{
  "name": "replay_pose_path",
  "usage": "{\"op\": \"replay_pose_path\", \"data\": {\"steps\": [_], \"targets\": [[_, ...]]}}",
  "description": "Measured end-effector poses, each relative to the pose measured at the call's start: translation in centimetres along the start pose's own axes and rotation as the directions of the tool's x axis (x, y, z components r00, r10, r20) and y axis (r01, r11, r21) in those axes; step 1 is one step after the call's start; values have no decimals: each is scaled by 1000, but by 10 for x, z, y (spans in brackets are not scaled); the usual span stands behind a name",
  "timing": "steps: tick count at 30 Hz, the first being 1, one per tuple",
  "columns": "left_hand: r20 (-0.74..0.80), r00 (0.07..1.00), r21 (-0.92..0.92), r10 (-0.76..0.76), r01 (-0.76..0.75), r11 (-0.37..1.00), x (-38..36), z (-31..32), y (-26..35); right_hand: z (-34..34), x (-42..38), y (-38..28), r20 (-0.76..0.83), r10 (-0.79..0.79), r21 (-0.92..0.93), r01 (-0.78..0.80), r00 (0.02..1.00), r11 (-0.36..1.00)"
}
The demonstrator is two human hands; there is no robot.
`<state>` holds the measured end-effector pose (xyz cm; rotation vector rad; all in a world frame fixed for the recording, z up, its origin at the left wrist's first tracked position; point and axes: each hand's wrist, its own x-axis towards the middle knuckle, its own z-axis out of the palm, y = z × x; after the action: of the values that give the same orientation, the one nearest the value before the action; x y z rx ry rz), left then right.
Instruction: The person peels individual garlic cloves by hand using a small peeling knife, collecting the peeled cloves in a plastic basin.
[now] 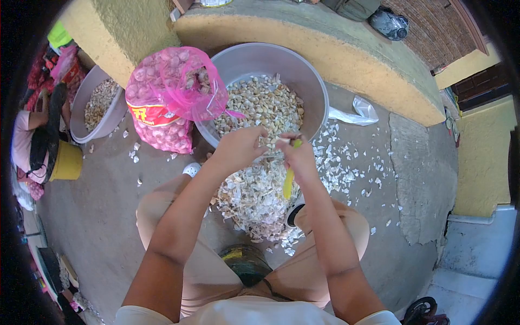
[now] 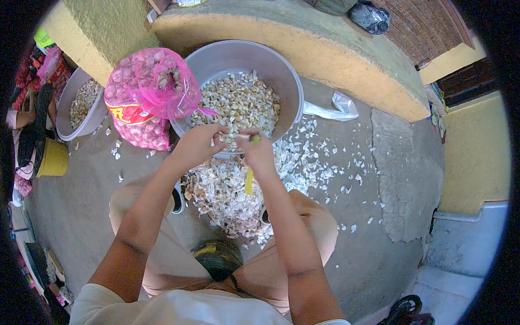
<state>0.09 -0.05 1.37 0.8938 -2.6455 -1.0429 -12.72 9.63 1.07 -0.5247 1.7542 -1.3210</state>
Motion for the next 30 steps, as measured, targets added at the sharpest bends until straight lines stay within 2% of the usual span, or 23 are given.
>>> {"op": "replay_pose_path", "data": {"steps": [3, 6, 9, 12, 15, 18, 21, 22, 24, 25, 27, 30], "targets": [[1, 1000, 3, -6, 6, 1000, -1, -1, -2, -11, 9, 2, 7, -11, 358, 8, 1000, 934], [-63, 997, -21, -50, 49, 999, -3, -4, -2, -14, 11, 4, 24, 7, 476, -18, 1000, 879], [-98, 991, -37, -94, 91, 995, -3, -9, -4, -17, 9, 1, 127, 53, 258, -85, 990, 962], [-115, 988, -34, -98, 95, 995, -4, -12, -9, -30, 19, 8, -21, 80, 392, -65, 997, 918], [-127, 986, -6, -107, 107, 994, -5, -13, -8, -30, 17, 12, 36, 97, 144, -101, 995, 984], [-139, 983, -4, -118, 118, 993, -5, -15, -9, -21, 9, 11, 66, 42, 32, -44, 997, 999], [-110, 986, 20, -123, 126, 992, -6, -15, -11, -24, 12, 21, 115, 63, -198, -40, 991, 979], [-95, 988, 36, -124, 128, 991, -6, -15, -12, -26, 14, 32, 197, -29, -357, 99, 980, 929], [86, 979, 93, -186, 178, 980, -8, -15, -15, -26, 14, 50, 396, -159, -594, 384, 905, 707], [174, 960, 125, -219, 199, 972, -10, -14, -17, -26, 12, 50, 439, -38, -664, 353, 898, 660], [222, 958, 201, -180, 136, 970, -13, -10, -24, -24, 8, 49, 477, 210, -787, 308, 853, 535], [310, 935, 251, -175, 97, 963, -15, -9, -24, -29, 16, 72, 466, 272, -854, 349, 842, 385]]}}
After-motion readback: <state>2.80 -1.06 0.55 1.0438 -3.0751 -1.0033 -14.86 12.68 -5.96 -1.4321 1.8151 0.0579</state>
